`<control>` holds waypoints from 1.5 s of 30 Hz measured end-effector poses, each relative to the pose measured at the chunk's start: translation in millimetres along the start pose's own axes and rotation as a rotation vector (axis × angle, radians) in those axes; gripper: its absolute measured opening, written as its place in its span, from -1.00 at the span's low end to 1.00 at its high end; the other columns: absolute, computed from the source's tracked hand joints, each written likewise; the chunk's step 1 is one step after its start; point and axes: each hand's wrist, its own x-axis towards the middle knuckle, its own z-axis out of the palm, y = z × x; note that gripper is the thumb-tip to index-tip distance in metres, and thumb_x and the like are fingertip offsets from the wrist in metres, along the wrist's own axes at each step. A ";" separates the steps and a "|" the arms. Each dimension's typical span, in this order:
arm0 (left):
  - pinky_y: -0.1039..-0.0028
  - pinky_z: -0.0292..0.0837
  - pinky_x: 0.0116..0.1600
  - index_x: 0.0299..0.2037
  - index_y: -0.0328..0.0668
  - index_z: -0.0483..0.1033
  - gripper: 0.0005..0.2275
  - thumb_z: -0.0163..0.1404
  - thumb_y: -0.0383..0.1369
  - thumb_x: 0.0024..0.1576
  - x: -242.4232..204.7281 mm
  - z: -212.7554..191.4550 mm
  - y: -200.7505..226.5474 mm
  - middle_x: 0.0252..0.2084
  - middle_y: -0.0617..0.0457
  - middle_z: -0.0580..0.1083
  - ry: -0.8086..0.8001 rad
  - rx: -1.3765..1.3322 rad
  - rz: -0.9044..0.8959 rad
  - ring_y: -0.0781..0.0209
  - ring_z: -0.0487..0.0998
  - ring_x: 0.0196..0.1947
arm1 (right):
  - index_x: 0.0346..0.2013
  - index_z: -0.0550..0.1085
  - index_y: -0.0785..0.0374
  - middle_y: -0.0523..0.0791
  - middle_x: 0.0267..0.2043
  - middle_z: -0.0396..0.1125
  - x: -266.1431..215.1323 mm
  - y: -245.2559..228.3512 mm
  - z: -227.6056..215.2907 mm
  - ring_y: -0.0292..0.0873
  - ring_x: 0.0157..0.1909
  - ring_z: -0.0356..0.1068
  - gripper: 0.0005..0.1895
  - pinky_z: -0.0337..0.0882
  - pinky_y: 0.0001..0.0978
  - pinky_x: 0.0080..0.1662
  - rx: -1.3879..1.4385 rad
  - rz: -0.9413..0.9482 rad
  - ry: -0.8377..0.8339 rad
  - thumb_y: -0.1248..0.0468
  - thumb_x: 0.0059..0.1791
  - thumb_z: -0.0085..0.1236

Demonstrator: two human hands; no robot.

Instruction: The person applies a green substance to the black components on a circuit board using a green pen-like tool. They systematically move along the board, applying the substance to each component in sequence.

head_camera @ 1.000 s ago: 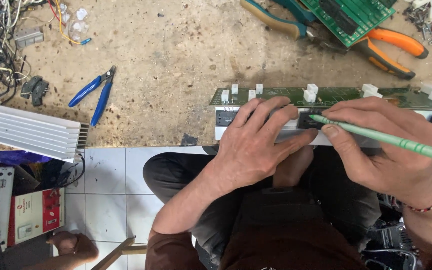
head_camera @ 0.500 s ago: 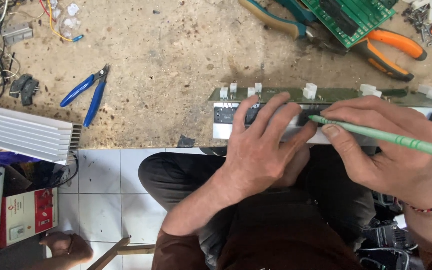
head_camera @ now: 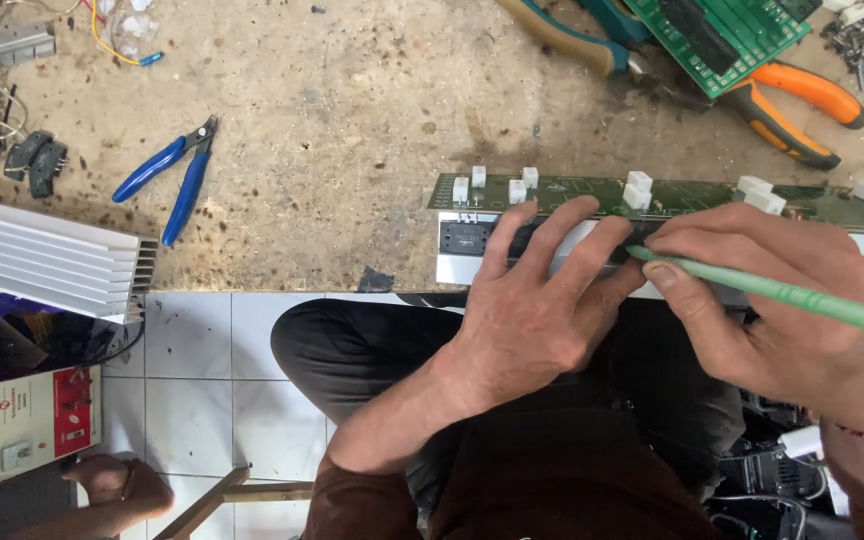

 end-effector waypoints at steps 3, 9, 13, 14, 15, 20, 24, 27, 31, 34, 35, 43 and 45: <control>0.09 0.30 0.29 -0.05 -0.12 0.69 -0.88 0.08 -0.37 0.36 1.3 0.6 -0.7 0.13 0.00 0.42 0.027 0.007 0.002 -0.08 0.59 0.12 | -0.11 0.51 0.55 0.19 -0.13 0.47 2.6 -2.7 -0.4 0.15 -0.16 0.52 -0.77 0.60 -0.13 -0.15 0.007 -0.038 -0.020 0.38 0.05 0.21; 0.03 0.25 0.31 -0.24 -0.14 0.67 -0.75 -0.14 -0.48 0.33 1.4 0.4 -3.4 0.11 -0.06 0.44 0.017 -0.036 0.037 -0.18 0.55 0.15 | -0.18 0.53 0.43 0.09 -0.16 0.49 11.1 -23.8 -3.9 0.04 -0.26 0.54 -0.81 0.59 -0.17 -0.21 -0.309 -0.177 -0.021 0.37 0.06 0.39; 0.04 0.25 0.28 -0.30 -0.17 0.60 -0.76 -0.15 -0.48 0.33 2.8 -0.6 -3.5 0.06 -0.05 0.46 0.027 -0.042 0.032 -0.15 0.54 0.15 | -0.22 0.57 0.38 0.01 -0.18 0.53 11.9 -27.3 -7.0 -0.06 -0.31 0.53 -0.86 0.56 -0.26 -0.25 -0.373 -0.136 -0.050 0.35 0.06 0.37; 0.05 0.23 0.29 -0.27 -0.15 0.61 -0.77 -0.14 -0.45 0.35 2.8 -0.6 -3.5 0.06 -0.04 0.47 0.023 -0.040 0.024 -0.15 0.55 0.14 | -0.20 0.57 0.38 -0.01 -0.17 0.53 12.6 -27.2 -8.5 -0.08 -0.33 0.51 -0.86 0.56 -0.26 -0.23 -0.329 -0.110 -0.065 0.37 0.03 0.37; 0.05 0.23 0.29 -0.27 -0.15 0.61 -0.77 -0.14 -0.45 0.35 2.3 -0.6 -3.6 0.06 -0.04 0.47 0.023 -0.039 0.022 -0.15 0.55 0.14 | -0.20 0.57 0.38 -0.01 -0.17 0.53 12.1 -26.2 -7.4 -0.08 -0.33 0.51 -0.86 0.56 -0.26 -0.23 -0.326 -0.112 -0.066 0.37 0.03 0.37; 0.05 0.30 0.25 -0.24 -0.11 0.63 -0.74 -0.17 -0.41 0.39 4.5 -2.4 -2.8 0.04 -0.04 0.46 0.040 -0.010 0.034 -0.13 0.55 0.13 | -0.19 0.54 0.53 0.13 -0.16 0.51 15.5 -31.5 -8.2 0.09 -0.23 0.51 -0.88 0.57 -0.06 -0.15 -0.193 -0.075 -0.043 0.48 0.05 0.30; 0.04 0.23 0.33 -0.20 -0.19 0.66 -0.80 -0.05 -0.38 0.38 -0.9 3.6 -2.9 0.09 -0.08 0.45 0.015 -0.003 0.011 -0.17 0.51 0.19 | -0.11 0.60 0.41 0.03 -0.10 0.55 -7.8 -24.1 7.4 0.05 -0.19 0.53 -0.97 0.54 -0.10 -0.05 -0.285 -0.001 0.008 0.47 0.16 0.31; 0.02 0.25 0.41 -0.02 0.01 0.76 -0.85 0.10 -0.31 0.35 -7.2 13.1 -3.1 0.20 -0.02 0.44 -0.036 0.062 0.020 -0.15 0.50 0.27 | 0.02 0.56 0.56 0.22 -0.03 0.48 -36.2 3.1 30.4 0.15 -0.12 0.46 -0.85 0.44 -0.05 0.07 0.031 0.184 0.015 0.60 0.15 0.21; 0.06 0.41 0.30 0.00 -0.09 0.71 -0.84 0.17 -0.27 0.31 -5.8 28.4 -0.6 0.11 0.00 0.41 0.091 0.072 -0.004 -0.08 0.53 0.19 | 0.17 0.52 0.62 0.21 0.13 0.39 -63.7 21.8 43.7 0.17 0.17 0.37 -0.85 0.36 -0.06 0.38 0.026 0.313 -0.049 0.53 0.34 0.10; 0.04 0.43 0.33 -0.03 -0.21 0.65 -0.79 0.08 -0.25 0.32 -7.2 31.3 0.0 0.10 0.01 0.40 0.119 0.038 -0.044 -0.05 0.56 0.19 | 0.21 0.52 0.60 0.19 0.12 0.42 -64.1 18.2 46.5 0.17 0.16 0.41 -0.87 0.41 -0.03 0.40 -0.091 0.261 -0.046 0.52 0.41 0.08; 0.03 0.41 0.38 -0.01 -0.29 0.61 -0.76 0.07 -0.25 0.33 -7.4 31.1 0.5 0.14 0.02 0.39 0.077 -0.004 -0.049 -0.04 0.53 0.22 | 0.20 0.51 0.63 0.23 0.13 0.44 -63.4 13.1 45.1 0.20 0.14 0.44 -0.89 0.46 -0.01 0.38 -0.124 0.203 -0.014 0.59 0.38 0.10; 0.07 0.21 0.39 -0.02 -0.03 0.69 -0.83 0.07 -0.34 0.25 -0.2 0.9 -5.8 0.13 -0.04 0.43 -0.072 0.019 0.056 -0.09 0.47 0.24 | -0.04 0.51 0.58 0.17 -0.06 0.47 -5.8 -19.4 12.5 0.13 -0.13 0.46 -0.95 0.44 -0.06 -0.05 -0.051 0.131 0.053 0.58 0.21 0.19; 0.08 0.18 0.37 -0.06 -0.07 0.70 -0.83 0.19 -0.32 0.17 4.7 -1.9 -6.6 0.09 -0.06 0.44 -0.057 -0.021 0.070 -0.09 0.47 0.21 | -0.06 0.50 0.51 0.09 -0.07 0.49 -1.1 -17.9 9.2 0.09 -0.13 0.50 -0.96 0.45 -0.11 -0.16 -0.116 0.102 0.048 0.54 0.19 0.16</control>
